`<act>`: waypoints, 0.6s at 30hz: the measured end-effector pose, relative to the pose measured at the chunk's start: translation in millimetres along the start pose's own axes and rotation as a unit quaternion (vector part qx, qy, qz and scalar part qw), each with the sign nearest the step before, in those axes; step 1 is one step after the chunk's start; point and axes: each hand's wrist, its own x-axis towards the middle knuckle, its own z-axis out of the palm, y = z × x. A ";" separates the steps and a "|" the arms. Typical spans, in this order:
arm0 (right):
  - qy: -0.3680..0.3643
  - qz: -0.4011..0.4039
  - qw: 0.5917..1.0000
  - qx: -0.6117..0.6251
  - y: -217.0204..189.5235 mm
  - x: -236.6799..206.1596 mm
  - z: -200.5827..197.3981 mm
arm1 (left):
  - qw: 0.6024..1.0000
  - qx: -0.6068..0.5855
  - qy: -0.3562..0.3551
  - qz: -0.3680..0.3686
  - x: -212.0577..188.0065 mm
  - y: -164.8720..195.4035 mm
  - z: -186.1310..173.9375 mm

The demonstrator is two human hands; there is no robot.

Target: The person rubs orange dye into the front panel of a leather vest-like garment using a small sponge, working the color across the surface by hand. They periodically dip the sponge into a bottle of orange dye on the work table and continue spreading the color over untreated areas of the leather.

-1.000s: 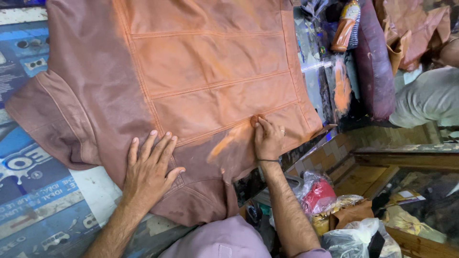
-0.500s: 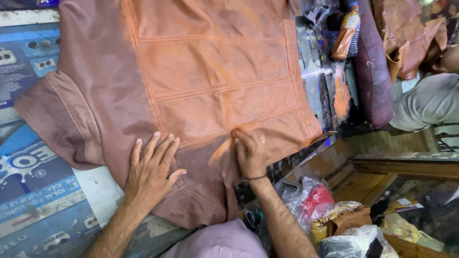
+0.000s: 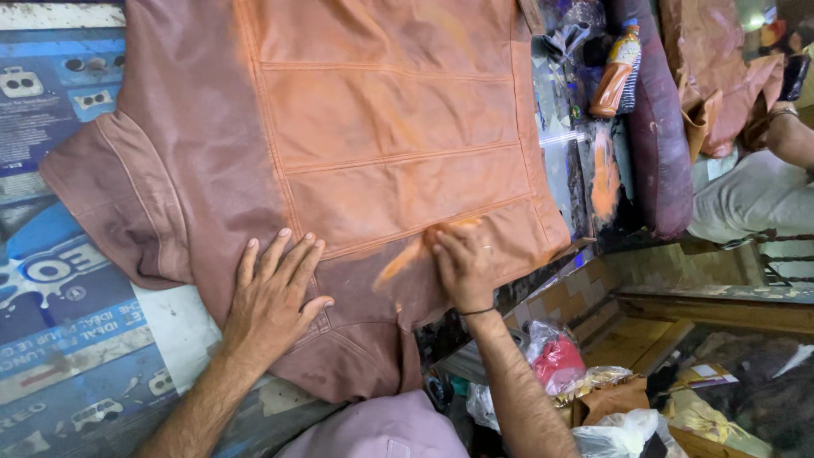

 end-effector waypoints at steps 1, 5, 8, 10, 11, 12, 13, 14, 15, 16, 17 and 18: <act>0.002 0.023 1.000 -0.016 -2.6 -1.2 3.4 | 1.000 0.001 -0.001 0.000 0.7 0.0 -0.4; 0.016 0.138 0.987 -0.079 5.5 9.5 10.9 | 1.000 -0.002 0.005 0.003 -0.4 0.0 -2.7; 0.037 0.165 0.984 -0.062 6.5 11.2 16.0 | 1.000 0.004 0.010 0.009 -0.5 0.3 -4.1; 0.005 0.149 0.989 -0.017 5.0 7.5 14.1 | 1.000 0.004 0.013 0.008 -0.1 1.1 -4.5; -0.030 0.139 0.990 0.012 4.0 4.3 11.5 | 1.000 0.003 0.013 0.010 0.4 1.5 -4.5; -0.065 0.129 0.989 0.040 5.6 3.2 7.4 | 1.000 0.001 0.012 0.008 0.6 1.9 -4.5; -0.053 0.117 0.990 0.063 7.3 2.3 3.6 | 1.000 -0.002 0.011 0.007 0.7 2.1 -4.6; -0.040 0.105 0.990 0.086 12.8 3.9 -3.6 | 1.000 -0.003 0.011 0.007 1.6 2.0 -4.5; -0.027 0.092 0.989 0.110 18.8 6.9 -9.0 | 1.000 -0.001 0.010 0.010 2.5 1.7 -4.3; -0.005 0.128 0.989 0.077 23.2 10.1 -11.6 | 1.000 0.000 0.008 0.009 2.4 1.7 -4.3; 0.015 0.164 0.985 0.046 27.0 13.9 -13.2 | 1.000 0.001 0.006 0.007 1.7 1.6 -4.4; 0.036 0.201 0.979 0.014 27.0 16.1 -11.3 | 1.000 0.005 0.006 0.005 1.2 1.5 -4.4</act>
